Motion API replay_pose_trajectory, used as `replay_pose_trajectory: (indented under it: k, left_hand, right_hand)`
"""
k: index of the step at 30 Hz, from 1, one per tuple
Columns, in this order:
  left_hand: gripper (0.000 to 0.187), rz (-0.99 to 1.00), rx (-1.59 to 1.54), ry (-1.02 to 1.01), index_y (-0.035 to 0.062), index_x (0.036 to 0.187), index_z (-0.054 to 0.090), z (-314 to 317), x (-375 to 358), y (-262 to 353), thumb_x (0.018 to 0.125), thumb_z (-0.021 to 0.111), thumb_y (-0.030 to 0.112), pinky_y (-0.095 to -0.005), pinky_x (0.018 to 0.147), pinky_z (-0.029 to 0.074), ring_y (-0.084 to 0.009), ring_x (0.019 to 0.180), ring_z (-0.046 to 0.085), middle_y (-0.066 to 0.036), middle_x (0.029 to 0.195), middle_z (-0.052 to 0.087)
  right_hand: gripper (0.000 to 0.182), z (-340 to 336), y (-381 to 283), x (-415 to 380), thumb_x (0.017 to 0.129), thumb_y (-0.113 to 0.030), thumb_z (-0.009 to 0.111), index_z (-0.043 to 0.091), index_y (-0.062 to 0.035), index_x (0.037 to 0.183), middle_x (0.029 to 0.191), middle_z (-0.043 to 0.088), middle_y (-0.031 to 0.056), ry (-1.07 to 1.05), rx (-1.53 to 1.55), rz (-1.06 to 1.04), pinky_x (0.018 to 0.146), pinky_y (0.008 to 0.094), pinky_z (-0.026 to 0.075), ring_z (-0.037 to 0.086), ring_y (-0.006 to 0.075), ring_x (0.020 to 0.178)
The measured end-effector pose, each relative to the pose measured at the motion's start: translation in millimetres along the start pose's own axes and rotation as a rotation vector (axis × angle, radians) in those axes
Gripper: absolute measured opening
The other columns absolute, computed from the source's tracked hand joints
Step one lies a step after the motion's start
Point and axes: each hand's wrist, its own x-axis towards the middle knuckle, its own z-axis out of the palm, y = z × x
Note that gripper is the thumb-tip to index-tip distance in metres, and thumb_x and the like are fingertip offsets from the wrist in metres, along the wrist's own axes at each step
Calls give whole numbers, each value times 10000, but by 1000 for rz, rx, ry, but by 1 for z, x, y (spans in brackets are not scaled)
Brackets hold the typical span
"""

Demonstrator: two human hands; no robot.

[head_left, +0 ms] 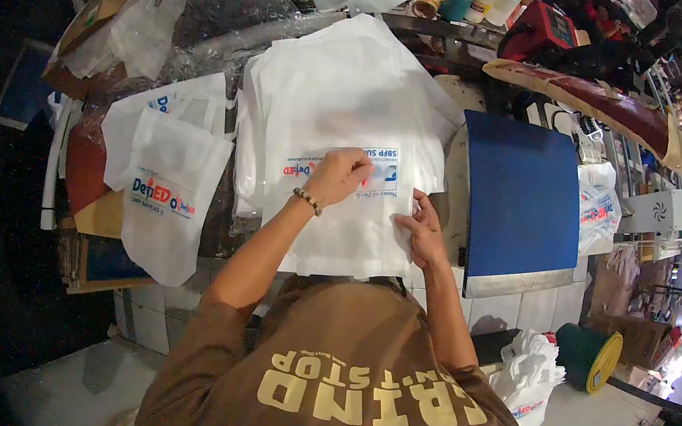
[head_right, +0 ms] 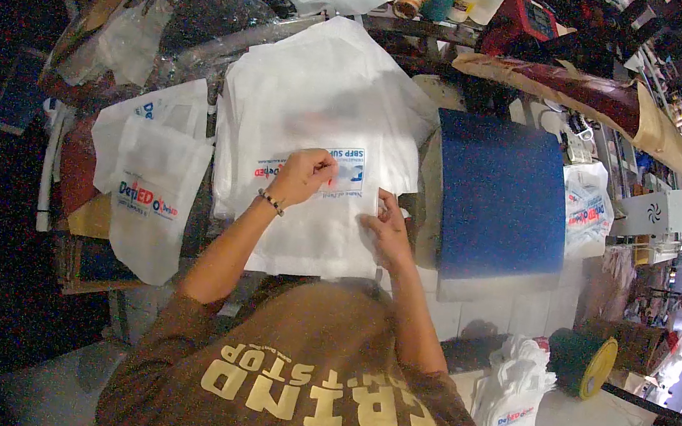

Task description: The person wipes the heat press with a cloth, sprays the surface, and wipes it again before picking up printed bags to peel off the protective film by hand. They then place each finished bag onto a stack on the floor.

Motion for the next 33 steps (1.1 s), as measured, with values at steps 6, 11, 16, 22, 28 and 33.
replay_pose_trajectory:
  k: [6,11,16,22,28,33]
  left_hand:
    - [144,-26,-16,147,-10,893,630,-3,2,-10,902,626,134,-305,592,494,-148,633,616,-87,714,651]
    - [138,60,65,127,-6,890,621,-7,4,-17,911,606,130,-312,593,499,-159,631,622,-93,717,654]
    - [141,-52,10,87,-2,884,617,-11,8,-14,917,600,135,-311,597,502,-154,648,630,-96,713,651]
    - [128,-119,-49,95,-11,904,603,-14,6,-15,926,591,115,-291,614,509,-135,654,627,-90,739,663]
    - [118,-154,-260,-9,-16,993,632,-21,-1,-22,915,594,64,-280,630,517,-150,675,645,-107,806,684]
    - [393,-58,683,470,6,1103,671,-54,-43,-44,769,777,184,-383,892,480,-299,1003,581,-152,1052,612]
  right_hand:
    - [565,0,-5,-5,802,56,607,443,-68,1328,1066,660,84,-32,14,27,807,275,491,615,146,933]
    - [565,-2,-1,-3,798,69,606,446,-69,1323,1094,663,84,-17,8,27,805,273,496,624,147,946]
    - [576,4,-11,-6,792,80,603,442,-70,1324,1123,662,85,-45,9,24,826,273,501,631,153,964]
    - [594,-2,-4,-6,783,87,601,432,-69,1331,1141,658,86,-38,40,32,847,278,501,633,161,985]
    - [551,4,-7,-7,784,87,598,444,-23,1301,1116,662,110,5,40,-10,831,286,507,646,169,952]
    - [564,-2,2,-6,774,100,588,448,-41,1301,1146,649,115,36,61,-26,838,297,511,642,174,974]
